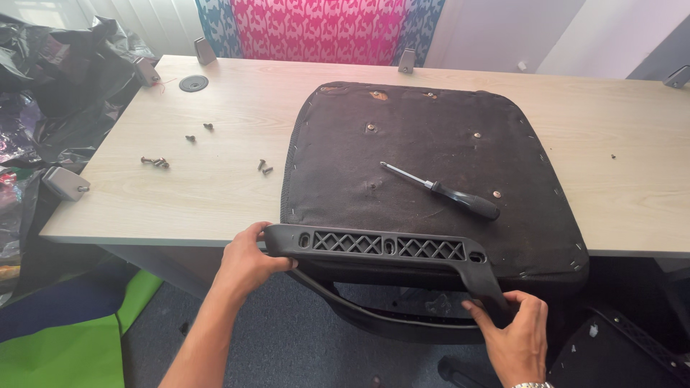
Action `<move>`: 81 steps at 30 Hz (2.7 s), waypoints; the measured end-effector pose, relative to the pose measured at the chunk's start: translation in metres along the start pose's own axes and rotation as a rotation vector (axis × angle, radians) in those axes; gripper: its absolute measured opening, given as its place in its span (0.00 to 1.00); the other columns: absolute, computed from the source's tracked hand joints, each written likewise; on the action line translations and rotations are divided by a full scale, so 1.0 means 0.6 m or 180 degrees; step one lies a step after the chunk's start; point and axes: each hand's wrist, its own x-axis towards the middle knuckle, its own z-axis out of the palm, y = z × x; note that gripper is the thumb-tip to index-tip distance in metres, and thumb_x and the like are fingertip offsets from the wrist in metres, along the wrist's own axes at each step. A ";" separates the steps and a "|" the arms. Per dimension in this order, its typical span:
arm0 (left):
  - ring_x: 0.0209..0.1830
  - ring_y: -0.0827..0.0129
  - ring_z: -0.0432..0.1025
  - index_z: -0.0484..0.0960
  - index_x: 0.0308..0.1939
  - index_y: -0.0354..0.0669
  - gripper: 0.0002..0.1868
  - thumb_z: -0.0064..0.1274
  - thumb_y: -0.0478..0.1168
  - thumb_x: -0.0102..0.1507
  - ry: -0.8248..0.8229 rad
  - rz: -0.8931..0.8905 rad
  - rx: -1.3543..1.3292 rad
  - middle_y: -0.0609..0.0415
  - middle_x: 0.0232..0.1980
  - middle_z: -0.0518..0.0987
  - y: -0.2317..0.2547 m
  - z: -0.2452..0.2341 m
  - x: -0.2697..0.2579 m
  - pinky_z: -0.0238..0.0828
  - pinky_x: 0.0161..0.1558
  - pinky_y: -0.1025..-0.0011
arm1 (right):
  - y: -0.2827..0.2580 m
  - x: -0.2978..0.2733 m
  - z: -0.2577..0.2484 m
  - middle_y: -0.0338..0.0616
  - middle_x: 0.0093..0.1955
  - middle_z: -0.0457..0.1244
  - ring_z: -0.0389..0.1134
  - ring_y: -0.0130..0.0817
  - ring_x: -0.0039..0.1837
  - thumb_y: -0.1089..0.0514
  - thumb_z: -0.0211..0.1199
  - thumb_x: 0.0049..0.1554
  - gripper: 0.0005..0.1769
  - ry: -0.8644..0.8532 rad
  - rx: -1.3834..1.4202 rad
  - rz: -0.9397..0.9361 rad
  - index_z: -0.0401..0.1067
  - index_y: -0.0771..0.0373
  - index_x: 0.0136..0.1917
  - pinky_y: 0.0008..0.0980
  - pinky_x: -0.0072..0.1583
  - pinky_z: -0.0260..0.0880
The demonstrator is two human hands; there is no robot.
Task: The person uses a screwdriver to fasten screws into a black chair seat and then attaches a black plastic backrest frame to the seat, securing it with additional screws.
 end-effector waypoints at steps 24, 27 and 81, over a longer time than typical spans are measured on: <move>0.52 0.58 0.81 0.67 0.71 0.44 0.53 0.72 0.43 0.42 0.0078 0.0082 0.0015 0.39 0.59 0.79 0.000 0.010 -0.020 0.76 0.57 0.61 | -0.052 -0.008 -0.050 0.56 0.57 0.58 0.60 0.48 0.61 0.41 0.75 0.41 0.45 0.0495 0.0039 -0.0742 0.63 0.71 0.62 0.49 0.59 0.67; 0.51 0.59 0.81 0.67 0.71 0.43 0.51 0.70 0.41 0.43 0.0117 0.0136 0.0046 0.40 0.60 0.77 0.000 0.010 -0.026 0.77 0.56 0.61 | -0.109 -0.011 -0.059 0.47 0.57 0.61 0.64 0.37 0.60 0.44 0.70 0.49 0.29 0.0691 0.0873 -0.0712 0.67 0.62 0.57 0.43 0.63 0.69; 0.59 0.57 0.74 0.72 0.67 0.49 0.44 0.65 0.45 0.45 -0.0629 0.0435 0.0042 0.50 0.60 0.70 -0.010 -0.065 -0.011 0.75 0.59 0.63 | -0.237 0.102 0.014 0.27 0.74 0.59 0.48 0.37 0.80 0.28 0.75 0.38 0.43 -0.1688 -0.0603 -0.0808 0.72 0.36 0.65 0.52 0.76 0.49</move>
